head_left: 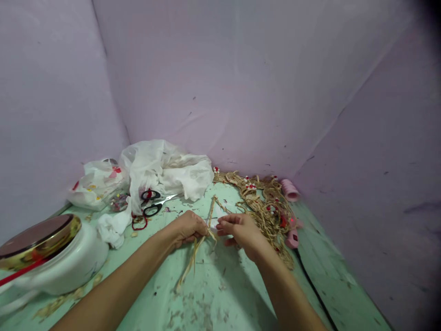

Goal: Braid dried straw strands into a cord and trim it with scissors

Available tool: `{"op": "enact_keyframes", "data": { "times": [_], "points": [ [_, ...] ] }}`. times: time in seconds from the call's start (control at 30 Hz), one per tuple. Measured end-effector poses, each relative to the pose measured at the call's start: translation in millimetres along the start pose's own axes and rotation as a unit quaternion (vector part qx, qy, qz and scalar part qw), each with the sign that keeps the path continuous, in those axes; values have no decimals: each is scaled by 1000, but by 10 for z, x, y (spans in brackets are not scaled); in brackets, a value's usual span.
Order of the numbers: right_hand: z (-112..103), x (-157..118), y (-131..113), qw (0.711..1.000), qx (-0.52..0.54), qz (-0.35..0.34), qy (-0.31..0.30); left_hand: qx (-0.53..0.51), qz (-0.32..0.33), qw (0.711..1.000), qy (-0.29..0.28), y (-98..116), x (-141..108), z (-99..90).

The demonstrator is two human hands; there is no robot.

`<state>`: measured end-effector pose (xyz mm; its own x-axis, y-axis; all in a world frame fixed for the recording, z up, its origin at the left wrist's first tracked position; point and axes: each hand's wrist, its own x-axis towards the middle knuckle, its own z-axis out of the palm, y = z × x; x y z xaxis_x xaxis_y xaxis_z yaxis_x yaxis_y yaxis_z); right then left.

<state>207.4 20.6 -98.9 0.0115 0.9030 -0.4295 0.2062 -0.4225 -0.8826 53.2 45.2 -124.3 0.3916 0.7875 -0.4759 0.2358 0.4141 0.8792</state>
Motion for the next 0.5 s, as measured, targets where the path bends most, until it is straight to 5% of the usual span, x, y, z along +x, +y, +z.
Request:
{"op": "enact_keyframes", "data": {
  "times": [0.2,0.5],
  "points": [
    [175,14,76,991,62,-6,-118,3,15,1000,-5,-27,28,0],
    [233,242,338,998,3,-41,-53,132,12,991,19,39,-20,12]
  ]
}}
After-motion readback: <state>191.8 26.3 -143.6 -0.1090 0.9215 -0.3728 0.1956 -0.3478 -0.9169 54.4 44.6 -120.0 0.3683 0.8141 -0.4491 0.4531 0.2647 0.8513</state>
